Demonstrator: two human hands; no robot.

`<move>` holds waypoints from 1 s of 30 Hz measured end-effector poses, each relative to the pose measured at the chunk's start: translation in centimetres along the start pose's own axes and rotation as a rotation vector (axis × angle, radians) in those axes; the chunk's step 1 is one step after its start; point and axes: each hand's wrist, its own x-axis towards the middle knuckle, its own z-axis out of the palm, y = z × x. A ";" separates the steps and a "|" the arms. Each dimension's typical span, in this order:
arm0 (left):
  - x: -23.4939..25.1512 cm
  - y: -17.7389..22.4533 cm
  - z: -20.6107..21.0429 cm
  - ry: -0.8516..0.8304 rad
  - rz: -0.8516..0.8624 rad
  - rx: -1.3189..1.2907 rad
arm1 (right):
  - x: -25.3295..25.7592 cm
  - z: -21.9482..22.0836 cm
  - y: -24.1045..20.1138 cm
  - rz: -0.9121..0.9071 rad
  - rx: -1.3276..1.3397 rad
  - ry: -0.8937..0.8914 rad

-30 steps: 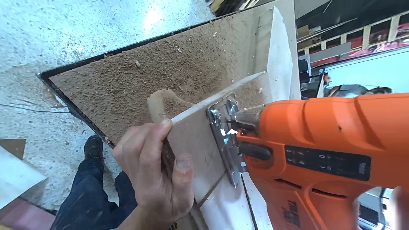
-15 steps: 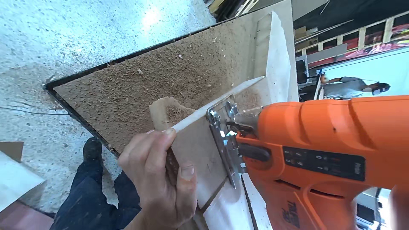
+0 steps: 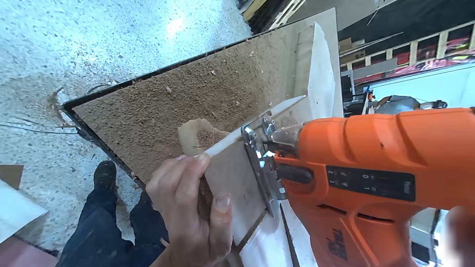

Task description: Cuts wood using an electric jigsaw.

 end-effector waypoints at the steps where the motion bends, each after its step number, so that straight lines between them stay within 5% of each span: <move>1: 0.0 0.0 0.0 0.000 -0.001 0.002 | -0.1 -0.3 0.2 0.000 -0.004 -0.014; 8: 0.0 -0.1 0.3 0.014 0.002 -0.001 | -0.5 -4.3 2.4 -0.017 -0.049 -0.093; 17: -0.2 0.0 0.4 0.025 0.003 0.020 | -0.1 -1.3 0.8 -0.043 -0.033 -0.141; 21: -0.1 0.2 0.4 0.022 0.005 0.023 | 0.7 2.2 -1.5 -0.019 -0.046 0.007; 26: -0.1 0.2 0.5 0.040 0.004 0.008 | 0.2 -0.5 -0.1 -0.074 -0.047 -0.106; 30: -0.2 0.2 0.6 0.058 -0.001 -0.007 | 0.5 1.2 -0.8 -0.079 -0.090 -0.033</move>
